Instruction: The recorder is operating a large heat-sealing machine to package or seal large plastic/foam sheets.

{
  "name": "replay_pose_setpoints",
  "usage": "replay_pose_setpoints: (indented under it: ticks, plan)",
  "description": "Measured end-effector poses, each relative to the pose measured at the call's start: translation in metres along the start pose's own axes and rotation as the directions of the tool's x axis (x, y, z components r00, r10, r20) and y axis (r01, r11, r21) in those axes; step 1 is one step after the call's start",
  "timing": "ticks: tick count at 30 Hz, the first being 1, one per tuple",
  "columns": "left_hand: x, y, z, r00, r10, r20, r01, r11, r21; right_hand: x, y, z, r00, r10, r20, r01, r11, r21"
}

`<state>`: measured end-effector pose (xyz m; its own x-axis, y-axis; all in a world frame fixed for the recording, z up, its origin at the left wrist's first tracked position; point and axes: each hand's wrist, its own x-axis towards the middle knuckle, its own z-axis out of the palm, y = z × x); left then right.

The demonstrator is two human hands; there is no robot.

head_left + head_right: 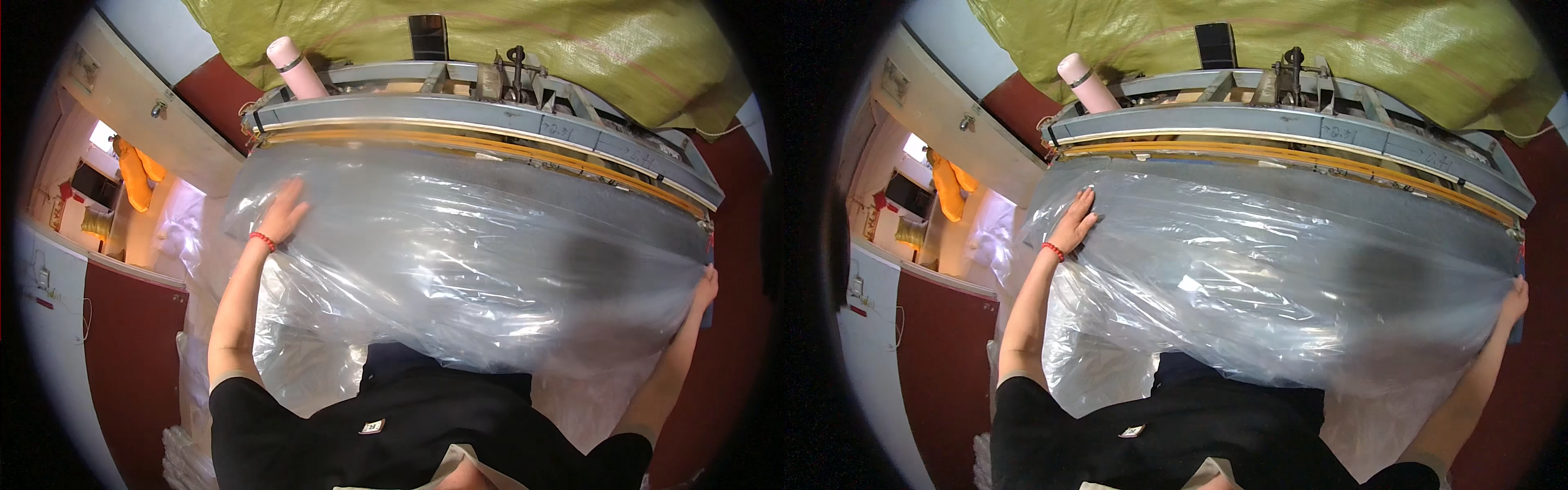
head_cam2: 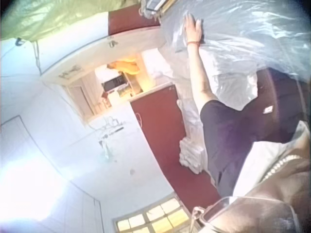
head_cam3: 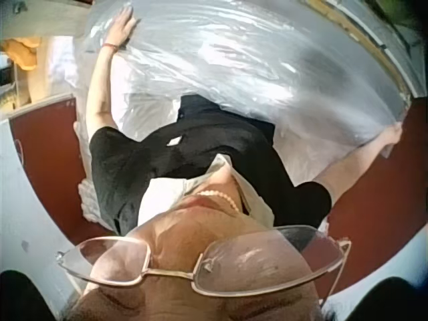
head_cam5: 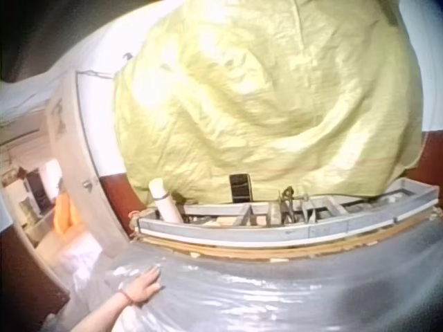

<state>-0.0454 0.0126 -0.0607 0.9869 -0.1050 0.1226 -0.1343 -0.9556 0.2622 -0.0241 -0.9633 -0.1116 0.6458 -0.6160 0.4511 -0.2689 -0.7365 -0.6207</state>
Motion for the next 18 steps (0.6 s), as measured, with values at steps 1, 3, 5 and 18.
replay_pose_setpoints:
  ticks: [1, 3, 5, 18]
  plan:
    - [0.007, 0.017, 0.000, 1.000, 0.004, 0.001, -0.004, 1.000, -0.002, -0.002, -0.001, -0.002, 0.999, 0.010, -0.036, -0.010, 1.000, 0.016]
    - [0.020, 0.057, 0.000, 0.973, 0.228, -0.031, -0.226, 0.972, 0.062, 0.002, 0.014, -0.003, 0.999, -0.011, -0.044, 0.013, 0.999, 0.038]
    - [0.030, 0.077, 0.008, 0.960, 0.279, -0.019, -0.278, 0.960, 0.041, 0.007, 0.028, -0.007, 0.998, -0.037, -0.047, 0.040, 0.997, 0.065]
    - [0.078, 0.088, 0.041, 0.890, -0.011, -0.455, -0.090, 0.976, -0.198, -0.024, -0.012, -0.120, 0.961, 0.271, 0.049, -0.222, 0.655, 0.723]
